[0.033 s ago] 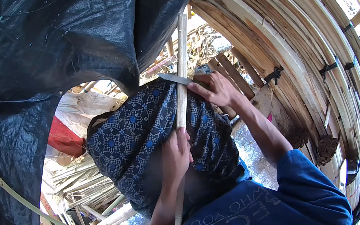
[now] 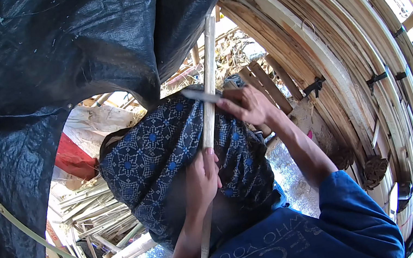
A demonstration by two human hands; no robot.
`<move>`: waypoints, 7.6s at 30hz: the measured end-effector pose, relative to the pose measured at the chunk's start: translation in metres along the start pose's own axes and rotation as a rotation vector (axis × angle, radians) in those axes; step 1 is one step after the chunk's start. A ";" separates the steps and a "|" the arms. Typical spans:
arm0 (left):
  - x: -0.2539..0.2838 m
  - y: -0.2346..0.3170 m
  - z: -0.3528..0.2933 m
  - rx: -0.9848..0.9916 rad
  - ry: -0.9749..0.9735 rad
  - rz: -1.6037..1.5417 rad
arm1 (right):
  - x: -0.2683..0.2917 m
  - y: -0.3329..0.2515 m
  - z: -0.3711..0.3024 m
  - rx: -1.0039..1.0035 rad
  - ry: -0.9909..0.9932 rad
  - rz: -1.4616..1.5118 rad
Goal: The person removes the sheath from a knife, scrapes a wooden stick with the knife, and then picks up and scrapes another wooden stick.
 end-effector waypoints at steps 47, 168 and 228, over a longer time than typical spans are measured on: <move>0.004 0.003 0.001 -0.004 -0.029 -0.003 | 0.003 0.017 0.029 0.439 0.248 -0.499; 0.004 -0.009 0.003 -0.044 0.016 -0.086 | -0.007 0.013 0.030 0.459 0.228 -0.494; -0.019 0.003 -0.022 -0.428 0.326 0.638 | -0.014 0.024 -0.004 0.533 0.143 -0.235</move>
Point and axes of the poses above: each hand's wrist, its own z-axis towards the middle knuckle, its own x-axis out of the back of the hand, y = z × x, the point moved 2 cm from there along z, towards the middle knuckle, and after that the axes turned 13 degrees about z, right-handed, at the moved point
